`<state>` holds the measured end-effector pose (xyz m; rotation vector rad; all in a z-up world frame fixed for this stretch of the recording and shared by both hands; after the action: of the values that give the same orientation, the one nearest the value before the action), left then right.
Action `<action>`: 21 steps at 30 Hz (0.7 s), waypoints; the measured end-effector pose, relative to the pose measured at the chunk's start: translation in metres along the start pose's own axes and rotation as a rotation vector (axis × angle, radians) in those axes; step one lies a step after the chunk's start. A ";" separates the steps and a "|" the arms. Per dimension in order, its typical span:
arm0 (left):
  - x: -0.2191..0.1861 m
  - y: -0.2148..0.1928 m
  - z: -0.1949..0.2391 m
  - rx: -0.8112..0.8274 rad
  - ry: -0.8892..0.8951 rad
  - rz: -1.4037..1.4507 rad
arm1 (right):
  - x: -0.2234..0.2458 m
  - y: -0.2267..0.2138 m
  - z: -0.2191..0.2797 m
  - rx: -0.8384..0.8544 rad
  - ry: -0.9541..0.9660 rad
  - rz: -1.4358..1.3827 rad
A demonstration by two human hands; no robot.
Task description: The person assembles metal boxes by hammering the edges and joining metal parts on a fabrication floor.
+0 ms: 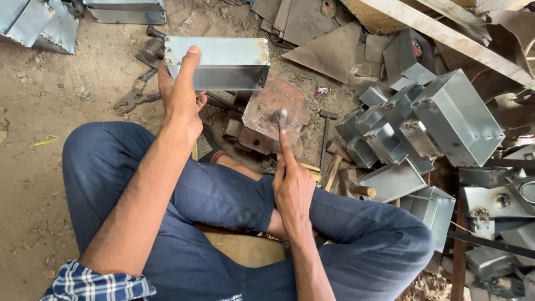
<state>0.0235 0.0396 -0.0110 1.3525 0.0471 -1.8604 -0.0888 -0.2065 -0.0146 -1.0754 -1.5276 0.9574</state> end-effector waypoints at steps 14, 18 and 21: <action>0.003 -0.001 -0.003 -0.036 0.025 -0.001 | -0.006 -0.011 -0.021 0.022 -0.023 0.082; 0.001 -0.003 -0.002 -0.033 0.027 0.016 | -0.001 -0.016 -0.011 -0.143 -0.094 0.062; -0.001 -0.001 -0.005 -0.025 0.014 0.011 | 0.002 -0.013 -0.012 -0.083 -0.096 0.068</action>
<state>0.0267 0.0430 -0.0126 1.3467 0.0693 -1.8352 -0.0794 -0.2074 0.0011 -1.1608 -1.6302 1.0129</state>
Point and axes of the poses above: each hand's wrist, its own z-axis away from the middle knuckle, its own y-axis out of the palm, x = y × z, the point moved 3 cm from there along -z, towards the middle knuckle, and after that the axes turned 11 degrees about z, right-handed, at the moved point
